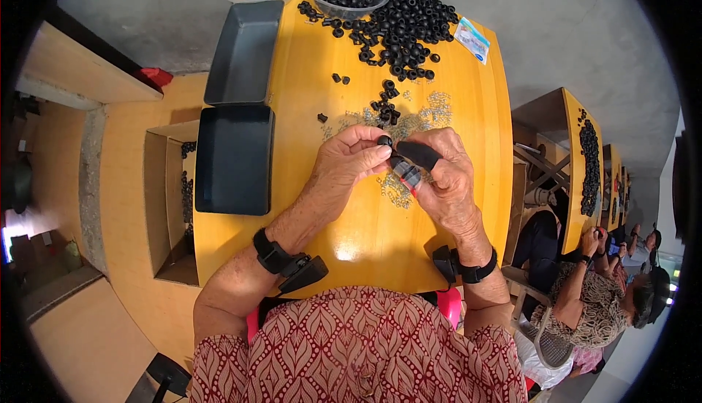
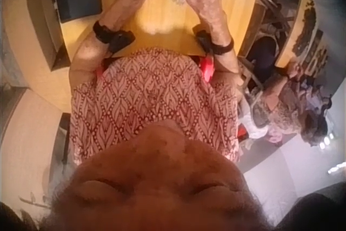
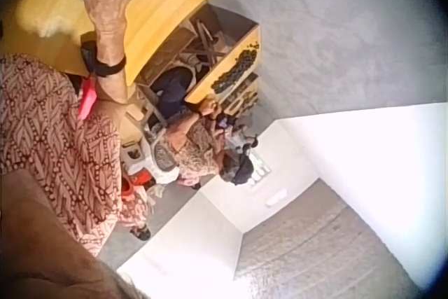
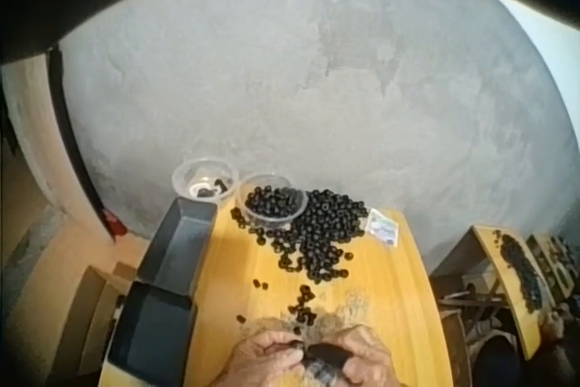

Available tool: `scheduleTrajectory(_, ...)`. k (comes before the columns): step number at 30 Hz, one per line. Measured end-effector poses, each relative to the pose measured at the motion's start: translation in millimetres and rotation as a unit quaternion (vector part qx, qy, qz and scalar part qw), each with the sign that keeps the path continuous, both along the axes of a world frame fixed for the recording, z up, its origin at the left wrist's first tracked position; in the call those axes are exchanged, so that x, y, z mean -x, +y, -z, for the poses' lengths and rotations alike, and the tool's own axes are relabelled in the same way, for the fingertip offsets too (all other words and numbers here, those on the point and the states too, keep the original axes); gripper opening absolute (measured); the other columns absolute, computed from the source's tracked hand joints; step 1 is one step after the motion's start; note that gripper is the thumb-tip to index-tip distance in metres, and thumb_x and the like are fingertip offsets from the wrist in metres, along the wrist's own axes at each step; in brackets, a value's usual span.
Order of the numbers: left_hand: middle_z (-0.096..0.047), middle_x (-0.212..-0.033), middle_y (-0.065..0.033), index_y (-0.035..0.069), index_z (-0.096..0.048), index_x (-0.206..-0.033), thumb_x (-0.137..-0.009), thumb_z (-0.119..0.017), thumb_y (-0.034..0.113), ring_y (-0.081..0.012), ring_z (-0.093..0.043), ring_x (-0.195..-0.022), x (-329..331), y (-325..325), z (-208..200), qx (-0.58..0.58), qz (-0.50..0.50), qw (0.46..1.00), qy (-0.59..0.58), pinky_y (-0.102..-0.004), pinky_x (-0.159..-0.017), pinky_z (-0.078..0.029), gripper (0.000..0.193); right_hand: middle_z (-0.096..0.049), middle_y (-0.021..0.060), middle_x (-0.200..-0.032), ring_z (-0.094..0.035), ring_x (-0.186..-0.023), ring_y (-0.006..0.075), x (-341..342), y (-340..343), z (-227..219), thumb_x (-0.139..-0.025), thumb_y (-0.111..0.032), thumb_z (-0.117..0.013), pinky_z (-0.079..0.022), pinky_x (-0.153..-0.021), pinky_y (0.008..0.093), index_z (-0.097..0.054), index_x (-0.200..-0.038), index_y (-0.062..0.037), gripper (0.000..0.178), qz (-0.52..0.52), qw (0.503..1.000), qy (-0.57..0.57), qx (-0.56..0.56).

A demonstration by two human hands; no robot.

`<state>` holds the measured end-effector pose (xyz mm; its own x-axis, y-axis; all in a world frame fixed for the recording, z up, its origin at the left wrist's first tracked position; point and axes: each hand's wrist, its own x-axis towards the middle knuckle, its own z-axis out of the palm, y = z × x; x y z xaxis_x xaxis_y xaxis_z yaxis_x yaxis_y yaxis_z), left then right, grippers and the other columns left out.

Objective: The person assembles small rubber grommets by picking them up from the table and fitting them onto metal pins using a handheld tool.

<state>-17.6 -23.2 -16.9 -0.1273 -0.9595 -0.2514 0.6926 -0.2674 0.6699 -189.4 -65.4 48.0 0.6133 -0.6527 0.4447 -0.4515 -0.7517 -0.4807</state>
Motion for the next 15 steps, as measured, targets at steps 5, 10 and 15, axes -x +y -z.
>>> scheduleTrajectory(5,-0.066,-0.101,-0.0063,0.003,-0.060,-0.110,-0.092,-0.063,0.014,-0.0159,-0.065,-0.092,0.5,0.2,-2.5,-0.005,0.007,1.000,0.020,-0.0311,-0.088,-0.052,0.021,-0.064,0.0093,-0.093,-0.059,-0.085,0.0294,3.0,-0.4,2.0,-0.068,0.000,-0.073,-0.048,-0.073,0.0379,-0.068,-0.096,-0.0064,0.029,0.009,0.999,-0.029,-0.013)
scheduleTrajectory(10,-0.067,-0.102,-0.0075,0.004,-0.060,-0.113,-0.094,-0.061,0.017,-0.0181,-0.066,-0.094,-0.5,1.0,-0.3,-0.003,0.025,0.998,0.051,-0.0318,-0.089,-0.051,0.023,-0.064,0.0096,-0.094,-0.060,-0.085,0.0296,8.1,-4.6,-3.8,-0.069,0.001,-0.073,-0.049,-0.072,0.0377,-0.068,-0.096,-0.0062,0.028,0.007,0.999,-0.029,-0.013)
scheduleTrajectory(15,-0.067,-0.103,-0.0081,0.004,-0.060,-0.116,-0.095,-0.061,0.018,-0.0180,-0.066,-0.096,0.0,1.8,-4.2,0.022,0.037,0.998,0.036,-0.0318,-0.090,-0.050,0.025,-0.064,0.0100,-0.094,-0.060,-0.084,0.0296,8.1,-6.9,-8.1,-0.071,0.001,-0.072,-0.049,-0.072,0.0373,-0.068,-0.096,-0.0056,0.026,-0.002,0.999,-0.035,-0.011)
